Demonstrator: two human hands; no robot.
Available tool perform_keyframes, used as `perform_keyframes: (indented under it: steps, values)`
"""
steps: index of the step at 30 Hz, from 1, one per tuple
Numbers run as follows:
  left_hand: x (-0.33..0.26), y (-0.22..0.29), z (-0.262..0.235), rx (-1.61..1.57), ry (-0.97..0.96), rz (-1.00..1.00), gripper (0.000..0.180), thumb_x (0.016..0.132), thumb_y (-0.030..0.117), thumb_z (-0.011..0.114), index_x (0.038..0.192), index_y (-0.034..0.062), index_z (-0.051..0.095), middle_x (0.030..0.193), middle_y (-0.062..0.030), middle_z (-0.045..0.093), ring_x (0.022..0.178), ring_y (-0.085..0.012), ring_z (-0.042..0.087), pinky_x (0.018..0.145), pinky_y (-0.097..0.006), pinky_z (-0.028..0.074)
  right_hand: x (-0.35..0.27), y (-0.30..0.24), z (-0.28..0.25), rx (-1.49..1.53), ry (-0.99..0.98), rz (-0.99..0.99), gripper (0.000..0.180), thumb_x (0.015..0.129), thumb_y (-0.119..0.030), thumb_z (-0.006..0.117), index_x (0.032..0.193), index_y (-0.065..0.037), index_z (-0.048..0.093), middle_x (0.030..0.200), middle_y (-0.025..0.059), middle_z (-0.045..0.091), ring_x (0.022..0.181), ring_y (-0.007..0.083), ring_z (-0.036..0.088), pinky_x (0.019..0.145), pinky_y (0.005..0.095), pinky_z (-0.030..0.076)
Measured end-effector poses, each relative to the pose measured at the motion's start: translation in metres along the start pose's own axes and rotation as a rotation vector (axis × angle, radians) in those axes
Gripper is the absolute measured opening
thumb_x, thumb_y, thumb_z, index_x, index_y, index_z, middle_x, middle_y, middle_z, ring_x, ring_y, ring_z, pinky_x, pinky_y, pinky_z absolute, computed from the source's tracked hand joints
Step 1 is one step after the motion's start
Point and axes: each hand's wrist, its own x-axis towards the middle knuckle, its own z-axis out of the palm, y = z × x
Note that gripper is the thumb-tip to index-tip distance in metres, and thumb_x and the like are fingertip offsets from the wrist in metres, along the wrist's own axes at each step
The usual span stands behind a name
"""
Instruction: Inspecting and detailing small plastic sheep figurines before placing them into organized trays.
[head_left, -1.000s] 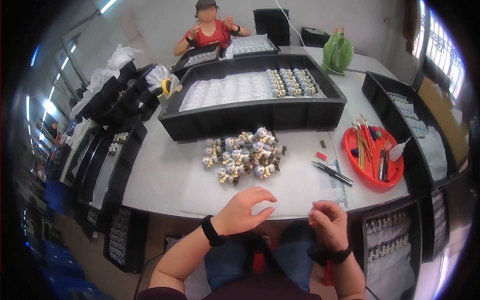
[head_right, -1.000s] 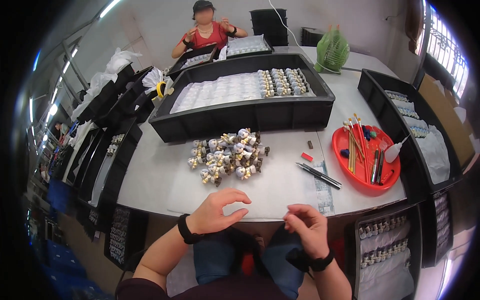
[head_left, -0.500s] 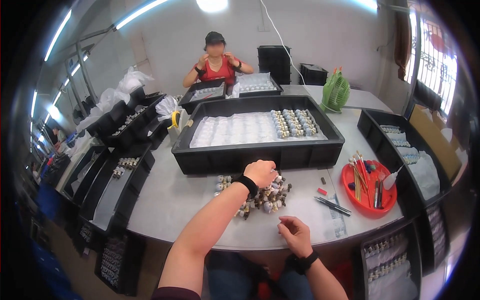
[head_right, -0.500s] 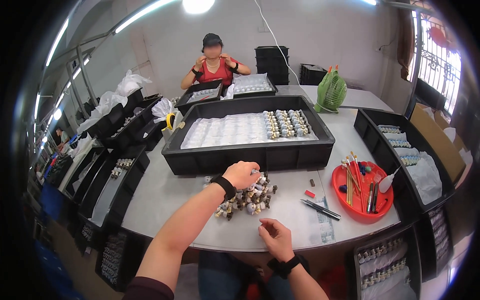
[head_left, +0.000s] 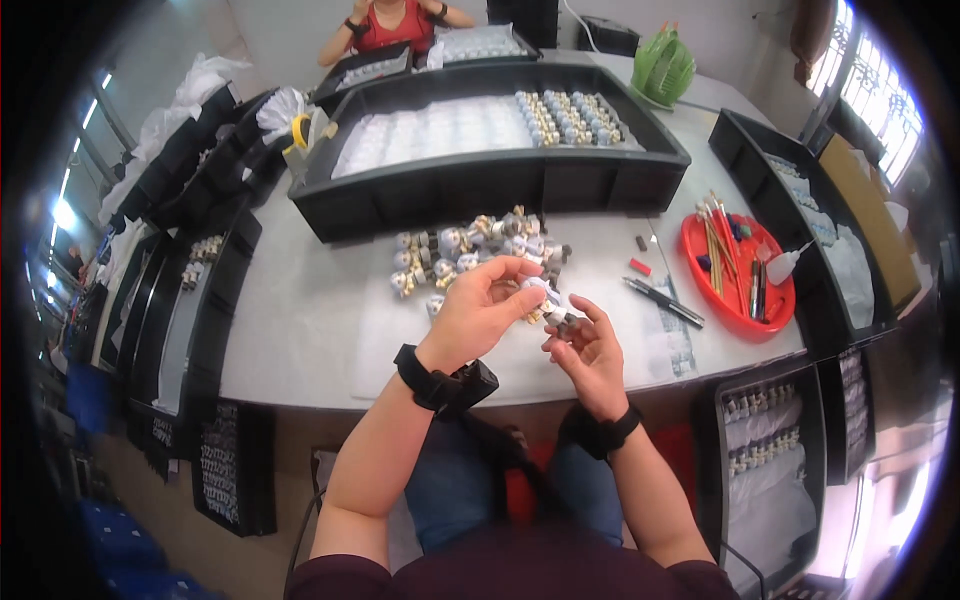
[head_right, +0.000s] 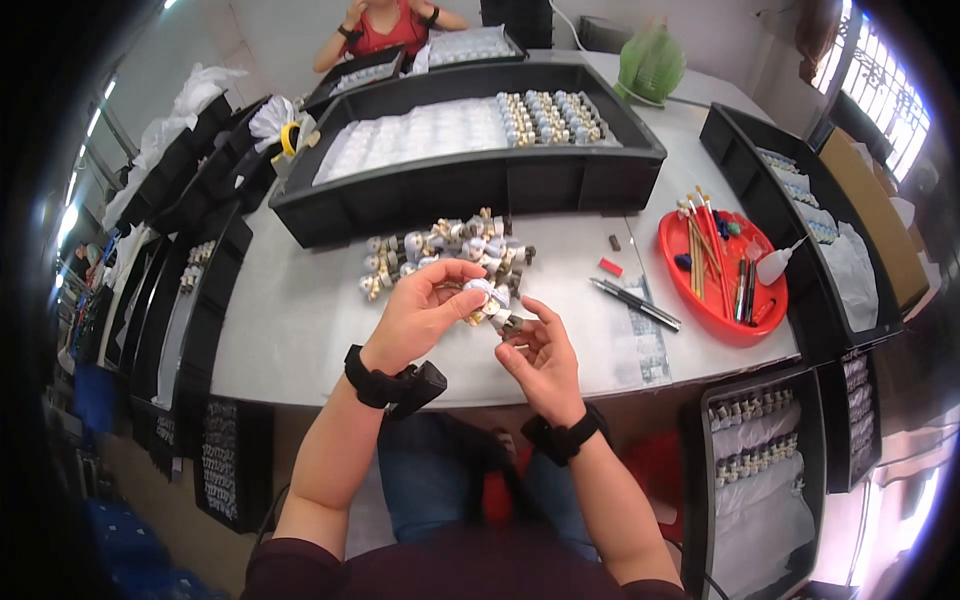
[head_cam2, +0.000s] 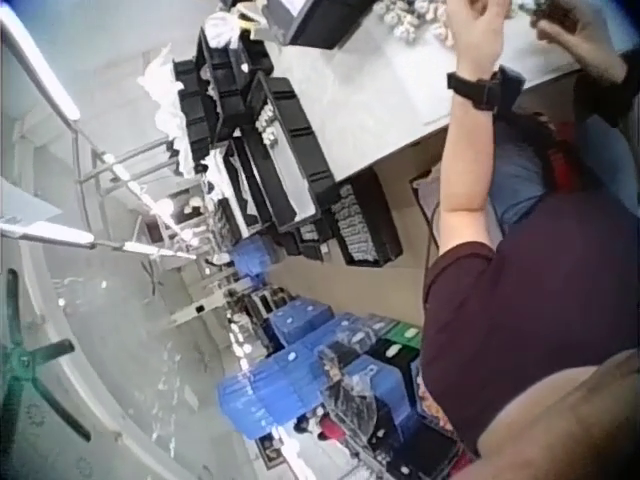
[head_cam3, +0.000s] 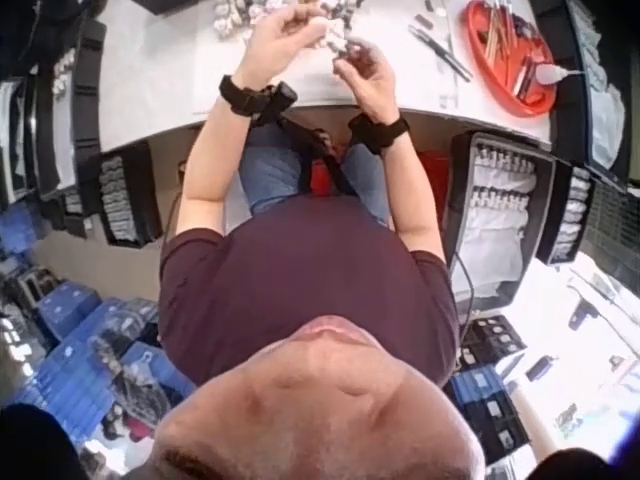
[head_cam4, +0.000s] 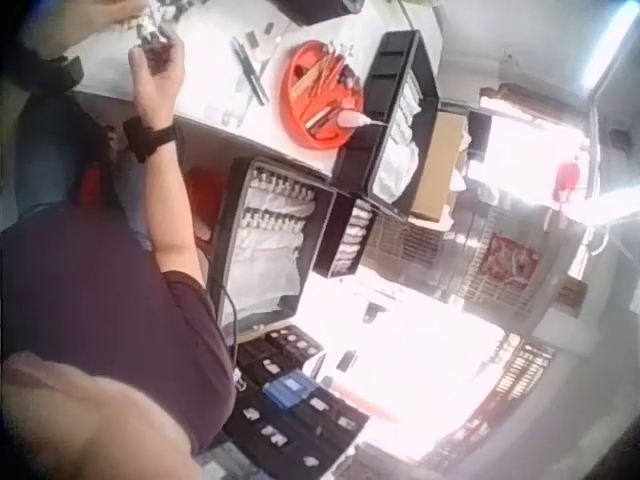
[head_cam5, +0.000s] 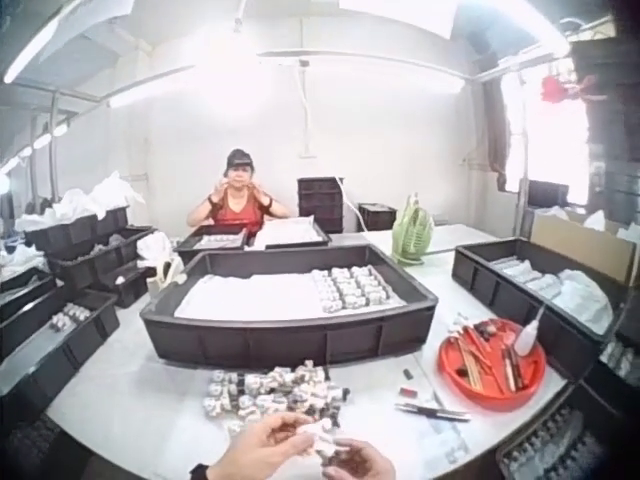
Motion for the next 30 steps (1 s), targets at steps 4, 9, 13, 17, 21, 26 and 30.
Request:
perform_keyframes:
  steps: [4, 9, 13, 17, 21, 26, 30]
  values:
    - [-0.028, -0.03, -0.002, -0.241, 0.175, -0.101, 0.025, 0.084, 0.01, 0.056, 0.107, 0.0004, 0.053, 0.093, -0.0035, 0.057, 0.083, -0.0086, 0.055, 0.073, -0.023, 0.046, -0.001, 0.001, 0.0, -0.21, -0.07, 0.099, 0.03, 0.079, -0.006, 0.062, 0.105, 0.004, 0.052, 0.082, 0.0042, 0.058, 0.072, 0.0106, 0.055, 0.066, 0.022, 0.044]
    - [-0.04, -0.049, 0.002, -0.421, 0.273, -0.118, 0.027, 0.089, 0.011, 0.048, 0.113, 0.0014, 0.052, 0.098, -0.0044, 0.058, 0.086, -0.0099, 0.056, 0.079, -0.026, 0.047, -0.002, -0.002, 0.002, -0.152, -0.07, 0.142, 0.032, 0.079, -0.005, 0.062, 0.108, 0.004, 0.051, 0.081, 0.0043, 0.057, 0.073, 0.0103, 0.055, 0.066, 0.0217, 0.044]
    - [-0.041, -0.056, 0.001, -0.467, 0.291, -0.096, 0.023, 0.089, 0.012, 0.048, 0.109, 0.0022, 0.053, 0.095, -0.0032, 0.059, 0.085, -0.0098, 0.056, 0.076, -0.025, 0.047, 0.0, -0.003, 0.002, -0.202, -0.092, 0.162, 0.031, 0.078, -0.004, 0.062, 0.106, 0.004, 0.051, 0.081, 0.0041, 0.057, 0.074, 0.0099, 0.055, 0.067, 0.0216, 0.045]
    - [-0.043, -0.06, 0.0, -0.425, 0.338, -0.158, 0.019, 0.089, 0.012, 0.048, 0.104, 0.0028, 0.054, 0.094, -0.0028, 0.059, 0.084, -0.0097, 0.056, 0.073, -0.024, 0.047, 0.0, -0.003, 0.003, -0.202, -0.079, 0.178, 0.031, 0.077, -0.003, 0.063, 0.105, 0.004, 0.051, 0.08, 0.0048, 0.057, 0.074, 0.0097, 0.056, 0.067, 0.0213, 0.045]
    - [-0.045, -0.062, 0.004, -0.455, 0.378, -0.091, 0.02, 0.086, 0.014, 0.053, 0.102, 0.0022, 0.056, 0.091, -0.0033, 0.061, 0.078, -0.0081, 0.057, 0.069, -0.022, 0.047, -0.001, -0.003, 0.004, -0.199, -0.096, 0.167, 0.03, 0.077, -0.002, 0.062, 0.105, 0.005, 0.051, 0.082, 0.0064, 0.059, 0.074, 0.0105, 0.057, 0.066, 0.0214, 0.046]
    - [-0.047, -0.063, 0.006, -0.444, 0.381, -0.048, 0.02, 0.085, 0.012, 0.055, 0.103, 0.0018, 0.056, 0.09, -0.0031, 0.061, 0.079, -0.0082, 0.056, 0.069, -0.021, 0.047, -0.002, -0.005, 0.003, -0.216, -0.084, 0.202, 0.031, 0.077, -0.001, 0.061, 0.106, 0.005, 0.05, 0.085, 0.0087, 0.06, 0.074, 0.0118, 0.058, 0.067, 0.0222, 0.046]
    - [-0.048, -0.063, 0.003, -0.462, 0.359, -0.041, 0.02, 0.085, 0.012, 0.055, 0.102, 0.0017, 0.056, 0.092, -0.0033, 0.06, 0.08, -0.0084, 0.056, 0.069, -0.022, 0.047, -0.004, -0.006, 0.004, -0.206, -0.094, 0.193, 0.031, 0.078, -0.001, 0.061, 0.106, 0.005, 0.05, 0.085, 0.0086, 0.06, 0.074, 0.0121, 0.058, 0.067, 0.0226, 0.046]
